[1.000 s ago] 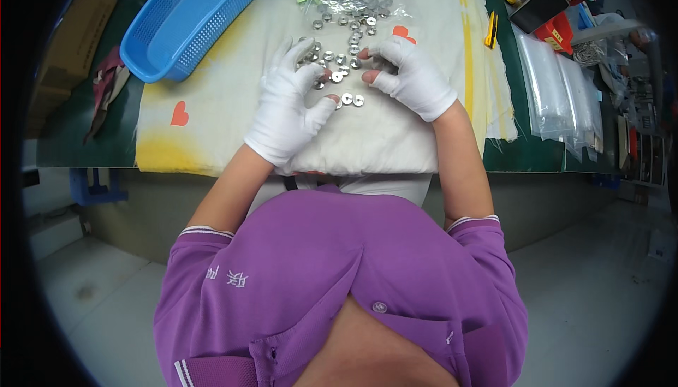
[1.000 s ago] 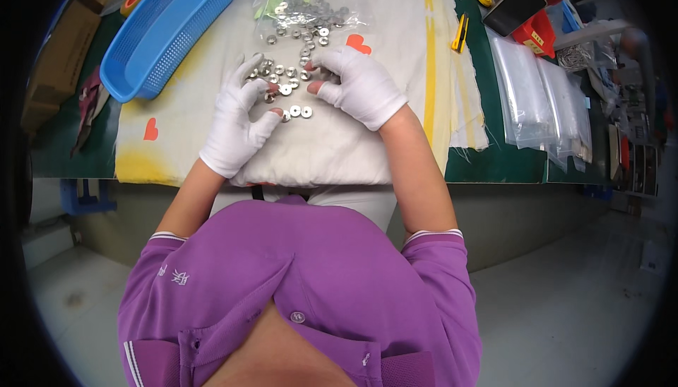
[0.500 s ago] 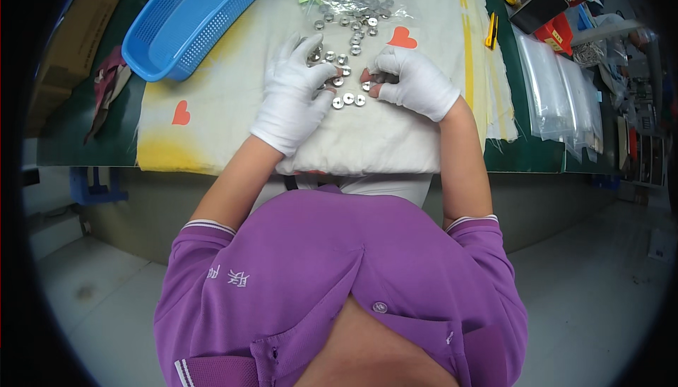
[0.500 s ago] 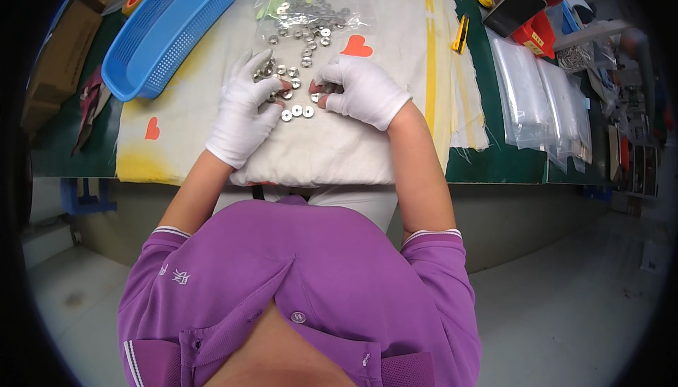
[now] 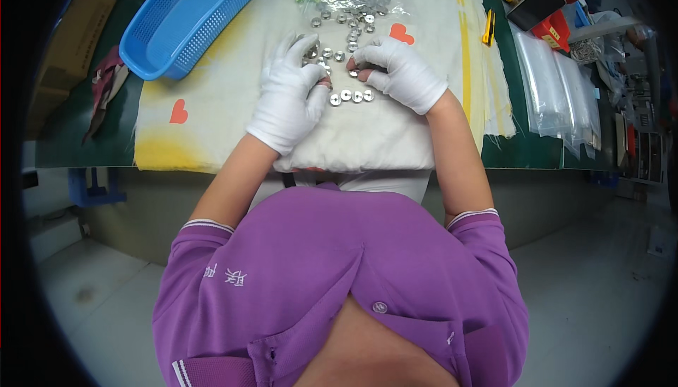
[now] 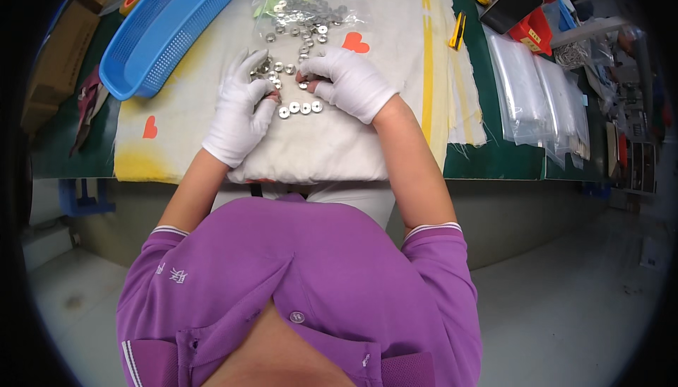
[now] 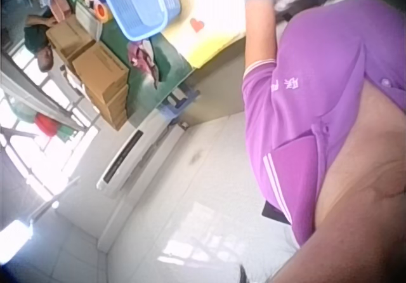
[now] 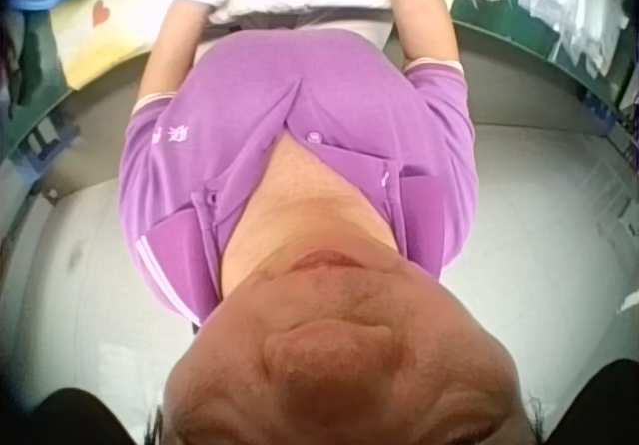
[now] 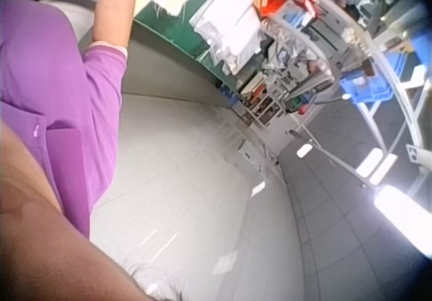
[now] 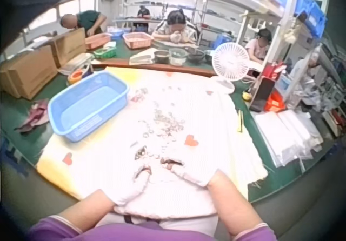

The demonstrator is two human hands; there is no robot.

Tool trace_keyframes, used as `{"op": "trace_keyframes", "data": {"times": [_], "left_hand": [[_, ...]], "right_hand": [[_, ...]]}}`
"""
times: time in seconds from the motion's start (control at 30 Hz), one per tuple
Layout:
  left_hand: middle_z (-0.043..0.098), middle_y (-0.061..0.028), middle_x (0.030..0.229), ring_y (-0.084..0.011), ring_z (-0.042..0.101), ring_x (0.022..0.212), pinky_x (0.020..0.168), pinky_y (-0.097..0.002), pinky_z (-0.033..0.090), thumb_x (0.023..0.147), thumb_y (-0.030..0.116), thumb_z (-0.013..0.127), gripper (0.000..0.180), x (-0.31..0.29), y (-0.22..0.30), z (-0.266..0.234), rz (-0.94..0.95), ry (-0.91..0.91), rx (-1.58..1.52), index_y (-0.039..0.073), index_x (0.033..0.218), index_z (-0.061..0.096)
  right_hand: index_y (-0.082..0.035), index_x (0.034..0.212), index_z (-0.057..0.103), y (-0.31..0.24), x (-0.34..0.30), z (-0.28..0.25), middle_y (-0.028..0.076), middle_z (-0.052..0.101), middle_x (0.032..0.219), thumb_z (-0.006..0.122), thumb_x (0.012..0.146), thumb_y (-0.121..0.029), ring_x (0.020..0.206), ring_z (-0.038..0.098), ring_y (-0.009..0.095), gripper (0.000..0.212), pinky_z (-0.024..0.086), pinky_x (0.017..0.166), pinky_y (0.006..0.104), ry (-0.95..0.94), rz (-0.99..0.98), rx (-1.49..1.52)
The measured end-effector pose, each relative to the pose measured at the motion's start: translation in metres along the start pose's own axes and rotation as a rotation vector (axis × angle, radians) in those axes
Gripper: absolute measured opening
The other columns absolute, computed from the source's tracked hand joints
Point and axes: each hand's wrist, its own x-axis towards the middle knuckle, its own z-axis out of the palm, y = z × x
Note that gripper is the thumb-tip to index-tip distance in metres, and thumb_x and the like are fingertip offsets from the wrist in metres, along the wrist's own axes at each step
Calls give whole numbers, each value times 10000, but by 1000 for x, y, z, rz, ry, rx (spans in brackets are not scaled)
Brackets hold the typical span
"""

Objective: Placing metal rings in a row onto a metal jig or bar for assembly.

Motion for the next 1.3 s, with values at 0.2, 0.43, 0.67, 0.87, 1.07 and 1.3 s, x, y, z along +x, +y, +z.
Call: {"op": "trace_keyframes", "data": {"times": [0.2, 0.43, 0.67, 0.87, 1.07, 1.3], "left_hand": [[523, -189, 1342, -455, 439, 1261, 1043, -506, 371, 752, 103, 657, 115, 2, 0, -4, 27, 46, 2, 94, 857, 702], [486, -215, 1379, -465, 415, 1289, 1078, -492, 352, 722, 59, 660, 207, -1, -3, -4, 7, 25, -3, 94, 923, 692], [480, -189, 1383, -457, 397, 1300, 1078, -515, 345, 695, 79, 681, 187, -3, -1, -9, -19, -25, -5, 84, 882, 666], [493, -166, 1382, -445, 384, 1322, 1082, -495, 351, 698, 86, 701, 145, -8, 3, -17, -39, -102, -37, 73, 839, 669], [483, -152, 1393, -431, 381, 1327, 1085, -478, 354, 674, 109, 757, 178, -9, 4, -17, -51, -141, -93, 78, 825, 668], [472, -146, 1401, -426, 375, 1334, 1094, -482, 341, 672, 119, 765, 197, -11, 1, -15, -75, -94, -112, 79, 834, 660]], "right_hand": [[-38, 953, 682, 0, -11, -22, 52, 599, 884, 765, 742, -31, 851, 579, 176, 226, 490, 792, 290, -105, 139, 45], [-29, 969, 686, -3, -18, -33, 48, 595, 919, 797, 699, -13, 846, 576, 168, 292, 486, 783, 284, -203, 149, 142], [-12, 957, 679, 0, -17, -30, 56, 588, 903, 809, 682, -15, 832, 573, 174, 304, 488, 773, 290, -214, 191, 101], [-15, 912, 684, 0, -17, -30, 60, 576, 887, 819, 671, -20, 852, 574, 185, 276, 485, 774, 297, -228, 158, 91], [-44, 923, 699, -2, -17, -31, 56, 581, 907, 832, 652, -32, 896, 568, 196, 302, 479, 808, 307, -230, 130, 90], [-29, 930, 700, -4, -17, -31, 90, 593, 868, 834, 642, -40, 827, 595, 215, 318, 498, 754, 313, -195, 39, 72]]}}
